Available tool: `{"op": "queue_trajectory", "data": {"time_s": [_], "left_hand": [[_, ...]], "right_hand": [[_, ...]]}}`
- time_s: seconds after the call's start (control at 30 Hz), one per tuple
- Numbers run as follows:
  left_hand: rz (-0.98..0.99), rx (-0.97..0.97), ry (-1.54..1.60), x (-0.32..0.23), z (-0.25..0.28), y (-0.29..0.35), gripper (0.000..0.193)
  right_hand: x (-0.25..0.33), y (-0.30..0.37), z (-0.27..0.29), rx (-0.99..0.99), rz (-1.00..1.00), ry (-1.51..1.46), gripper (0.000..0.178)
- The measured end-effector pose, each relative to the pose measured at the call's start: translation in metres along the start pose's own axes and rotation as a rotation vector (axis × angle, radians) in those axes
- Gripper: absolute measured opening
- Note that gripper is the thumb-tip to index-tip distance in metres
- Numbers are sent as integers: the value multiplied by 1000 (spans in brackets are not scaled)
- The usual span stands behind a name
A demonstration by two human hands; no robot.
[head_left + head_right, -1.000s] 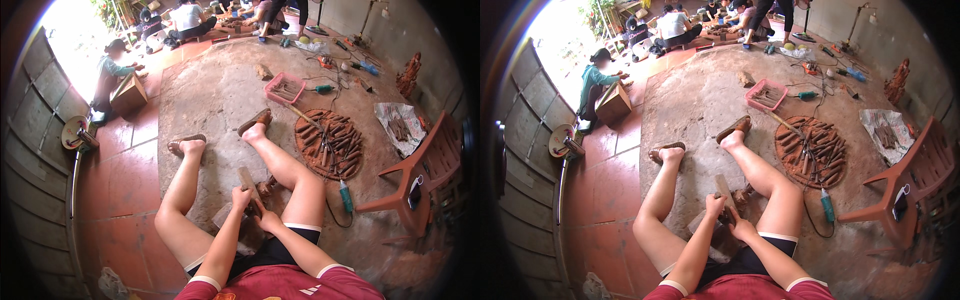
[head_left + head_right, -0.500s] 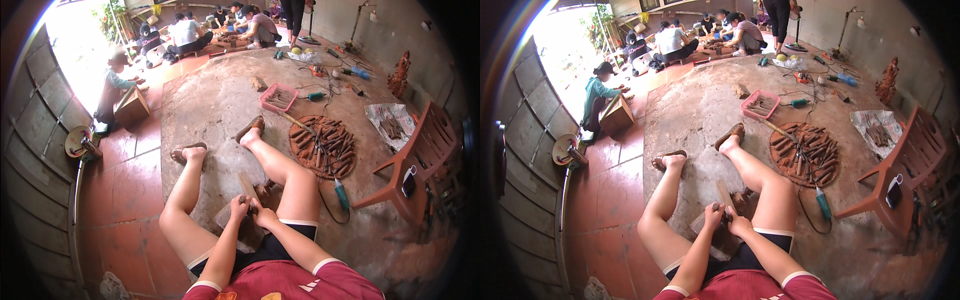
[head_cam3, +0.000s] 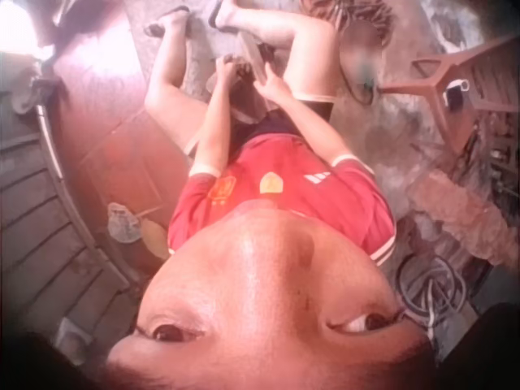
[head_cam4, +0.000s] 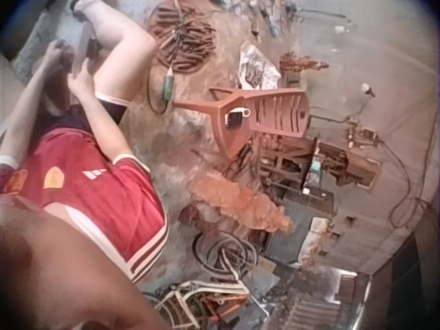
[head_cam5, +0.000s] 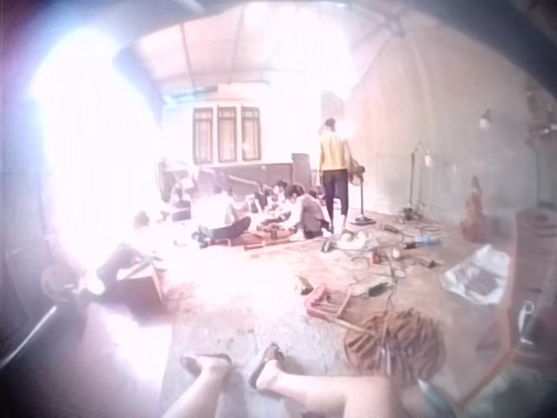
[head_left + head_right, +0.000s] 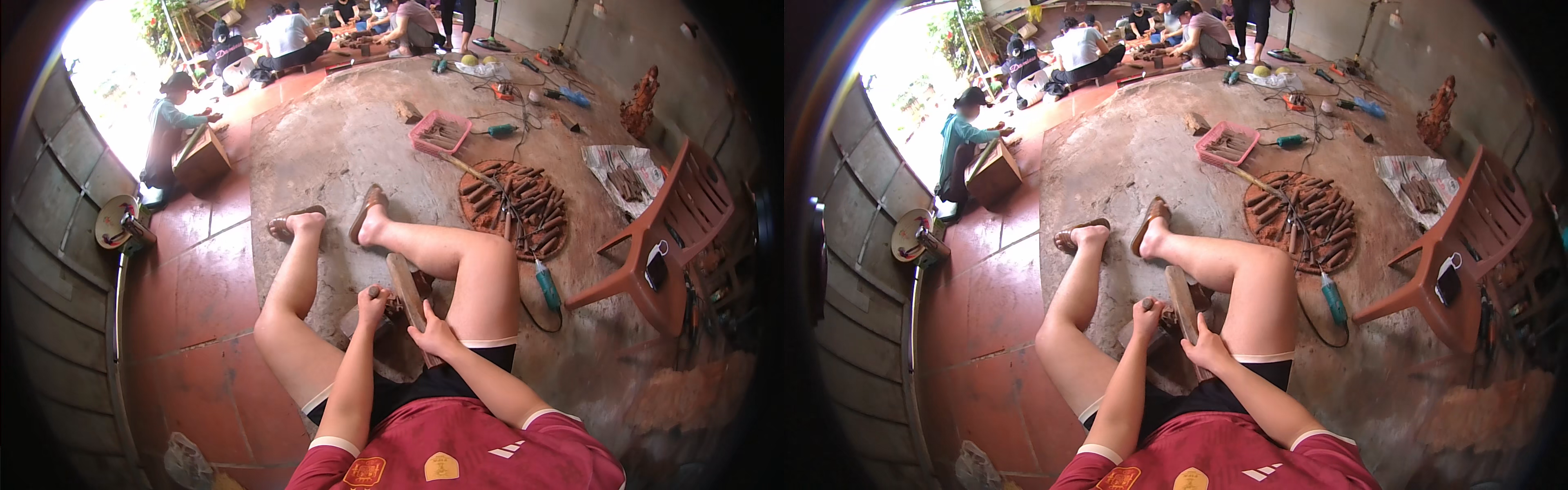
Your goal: The person sits on the floor and uses a chisel and a wooden mallet to carve a piece of wood held between their legs. They repeatedly strike the chisel to shape the wood, occasionally adjusting the tool's position.
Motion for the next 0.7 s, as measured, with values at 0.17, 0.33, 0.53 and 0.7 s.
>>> {"op": "queue_trajectory", "data": {"time_s": [0.17,0.33,0.53,0.7], "left_hand": [[64,31,91,7,13,0,21],[21,28,38,14,16,5,21],[-53,91,-87,-1,2,5,23],[5,80,-45,-5,5,1,25]], "right_hand": [[14,5,-7,161,-33,162,87],[7,-11,-18,209,7,298,82],[-23,-36,-5,69,130,55,75],[-43,-31,16,225,7,-399,71]]}}
Point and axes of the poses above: each hand's wrist, its own y-axis away from the middle knuckle, its own z-axis out of the back of the hand, x = y × z, the point moved 3 cm from there along -y, towards the middle knuckle, and after that the axes turned 11 degrees about -y, right-handed, at the moved point
